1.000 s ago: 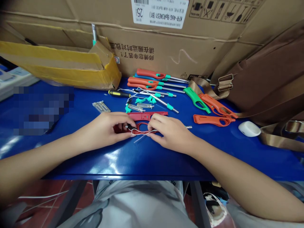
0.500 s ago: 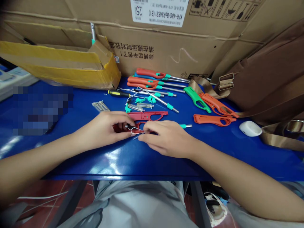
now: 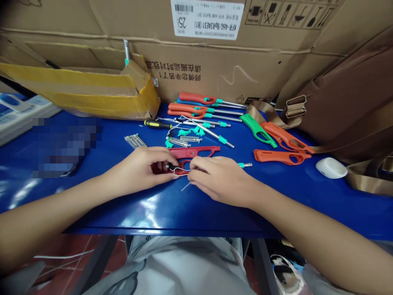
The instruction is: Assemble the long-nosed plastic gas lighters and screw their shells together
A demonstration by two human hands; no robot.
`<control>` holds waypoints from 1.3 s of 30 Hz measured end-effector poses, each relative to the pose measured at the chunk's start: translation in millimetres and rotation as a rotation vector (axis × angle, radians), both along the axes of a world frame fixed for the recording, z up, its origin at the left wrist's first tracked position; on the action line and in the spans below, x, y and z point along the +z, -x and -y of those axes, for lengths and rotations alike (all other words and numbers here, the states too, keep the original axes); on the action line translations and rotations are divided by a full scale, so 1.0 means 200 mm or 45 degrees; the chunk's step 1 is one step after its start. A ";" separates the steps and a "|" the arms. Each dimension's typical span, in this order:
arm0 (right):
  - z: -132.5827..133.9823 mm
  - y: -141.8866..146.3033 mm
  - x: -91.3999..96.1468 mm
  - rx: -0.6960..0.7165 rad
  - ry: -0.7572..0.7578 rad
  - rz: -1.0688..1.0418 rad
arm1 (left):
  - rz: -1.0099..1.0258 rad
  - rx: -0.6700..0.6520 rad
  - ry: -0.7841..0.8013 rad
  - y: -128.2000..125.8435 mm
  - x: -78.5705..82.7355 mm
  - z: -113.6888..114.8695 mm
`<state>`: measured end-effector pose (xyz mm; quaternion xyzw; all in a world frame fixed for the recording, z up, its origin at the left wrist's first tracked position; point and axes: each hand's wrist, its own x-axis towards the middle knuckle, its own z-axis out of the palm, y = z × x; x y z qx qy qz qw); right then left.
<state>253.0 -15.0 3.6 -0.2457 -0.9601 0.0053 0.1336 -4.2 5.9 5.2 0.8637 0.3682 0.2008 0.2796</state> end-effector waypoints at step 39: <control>-0.01 0.04 -0.03 -0.286 0.590 -0.380 | 0.057 -0.030 -0.017 0.00 0.01 0.02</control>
